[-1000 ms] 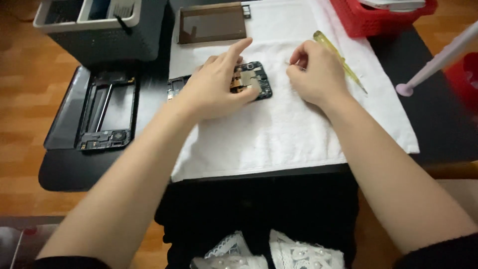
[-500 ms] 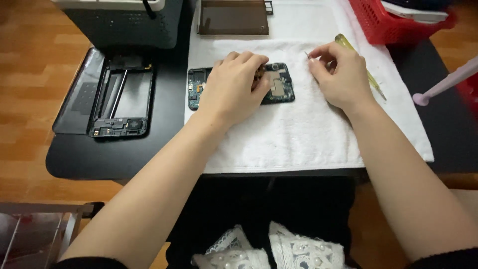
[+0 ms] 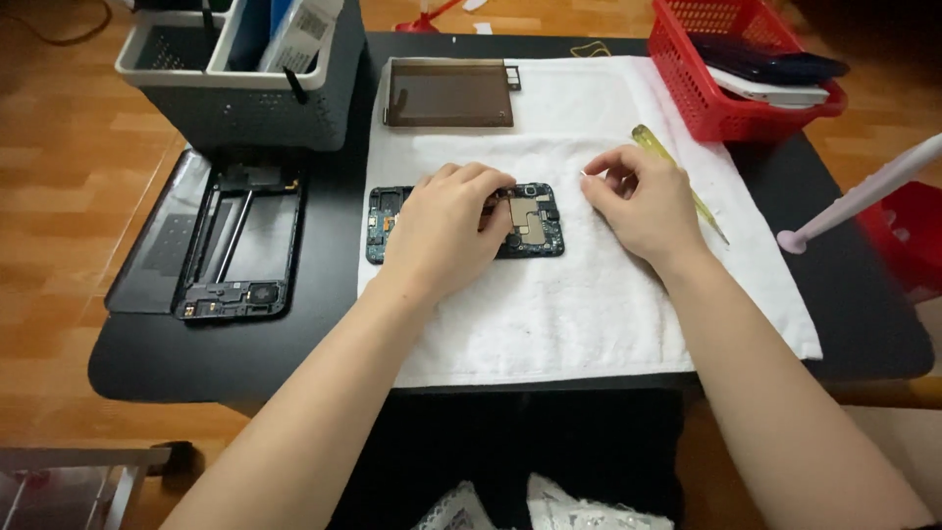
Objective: Disassembling a smartphone by detaching ribbon cables and removing internal components using a screwdriver and hands.
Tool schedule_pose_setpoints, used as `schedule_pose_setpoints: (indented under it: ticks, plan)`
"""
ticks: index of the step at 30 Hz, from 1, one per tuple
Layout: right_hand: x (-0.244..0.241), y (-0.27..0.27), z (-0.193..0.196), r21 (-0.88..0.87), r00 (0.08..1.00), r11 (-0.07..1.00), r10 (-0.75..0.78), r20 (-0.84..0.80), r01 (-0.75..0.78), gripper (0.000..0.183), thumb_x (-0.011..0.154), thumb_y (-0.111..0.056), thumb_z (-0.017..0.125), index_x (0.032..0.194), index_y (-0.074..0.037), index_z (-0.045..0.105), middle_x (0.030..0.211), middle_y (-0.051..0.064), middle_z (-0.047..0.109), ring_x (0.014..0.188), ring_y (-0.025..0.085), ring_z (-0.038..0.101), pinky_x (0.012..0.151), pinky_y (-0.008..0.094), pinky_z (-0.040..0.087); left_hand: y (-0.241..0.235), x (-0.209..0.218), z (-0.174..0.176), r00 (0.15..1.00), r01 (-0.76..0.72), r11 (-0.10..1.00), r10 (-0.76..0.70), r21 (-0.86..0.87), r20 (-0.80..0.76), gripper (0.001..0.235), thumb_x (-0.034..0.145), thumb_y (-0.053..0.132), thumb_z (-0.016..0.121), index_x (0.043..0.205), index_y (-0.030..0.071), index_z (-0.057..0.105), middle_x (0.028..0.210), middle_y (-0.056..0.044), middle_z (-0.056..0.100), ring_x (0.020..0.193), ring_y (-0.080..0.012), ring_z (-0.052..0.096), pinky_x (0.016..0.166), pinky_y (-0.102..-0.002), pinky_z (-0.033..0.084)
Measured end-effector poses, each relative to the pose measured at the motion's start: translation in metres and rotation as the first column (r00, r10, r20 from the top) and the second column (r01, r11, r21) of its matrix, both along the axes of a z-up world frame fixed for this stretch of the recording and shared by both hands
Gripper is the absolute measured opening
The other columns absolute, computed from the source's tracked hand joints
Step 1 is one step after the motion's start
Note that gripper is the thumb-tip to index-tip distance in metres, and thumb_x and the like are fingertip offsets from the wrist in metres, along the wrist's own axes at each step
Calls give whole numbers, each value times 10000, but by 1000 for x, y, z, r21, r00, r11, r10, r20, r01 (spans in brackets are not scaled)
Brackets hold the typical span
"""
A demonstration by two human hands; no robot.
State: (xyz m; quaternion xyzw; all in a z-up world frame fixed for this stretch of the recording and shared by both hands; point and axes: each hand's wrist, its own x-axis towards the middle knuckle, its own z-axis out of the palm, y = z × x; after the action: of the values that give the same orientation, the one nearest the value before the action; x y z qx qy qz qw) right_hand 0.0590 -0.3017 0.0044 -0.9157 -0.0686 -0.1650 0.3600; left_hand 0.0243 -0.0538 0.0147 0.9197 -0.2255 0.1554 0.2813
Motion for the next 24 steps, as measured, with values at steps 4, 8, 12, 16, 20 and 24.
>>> schedule_pose_setpoints:
  ticks: [4,8,12,16,20,24]
  plan:
    - [-2,2,2,8,1000,1000,-3,7,2,151,860,-262,791,1005,-226,777,747,-40,667,677,107,590,681,262,478,1,-1,1,1000,6,999,-6,-42,-4,278,973,162,595,1206,88,725,1135,-93,738,1153,-297,668,1040,-479,468]
    - [3,-2,-7,-23,1000,1000,-6,12,6,161,855,-275,796,1006,-223,774,751,-28,662,692,120,596,689,273,476,2,-2,0,1000,19,999,-19,-49,-15,260,977,166,592,1190,98,725,1120,-84,735,1141,-305,667,1032,-492,466]
    - [3,1,-4,-101,998,995,6,62,0,142,894,-258,774,1029,-215,776,764,-3,668,721,158,637,711,307,509,2,1,0,1000,16,998,-17,-67,-15,264,963,170,608,1190,101,724,1131,-78,734,1144,-297,668,1035,-492,466]
    - [4,0,-8,-139,998,990,-1,70,11,142,911,-241,737,1047,-215,771,759,7,657,729,178,648,728,331,529,4,3,-3,999,11,996,-14,-85,-33,275,959,173,613,1205,105,716,1122,-78,739,1152,-288,675,1061,-492,454]
    - [4,0,-7,-138,997,990,3,76,8,154,907,-210,715,1050,-212,772,752,9,648,717,170,646,727,331,532,5,2,-3,1000,21,996,-23,-89,-19,256,963,174,608,1190,122,713,1115,-71,741,1143,-296,681,1059,-509,456]
    - [3,0,-7,-137,996,991,10,94,3,172,909,-179,677,1054,-201,767,748,13,644,699,171,638,701,328,526,5,2,-1,999,23,995,-25,-96,-22,240,968,181,605,1170,117,717,1094,-74,742,1127,-298,685,1053,-511,457]
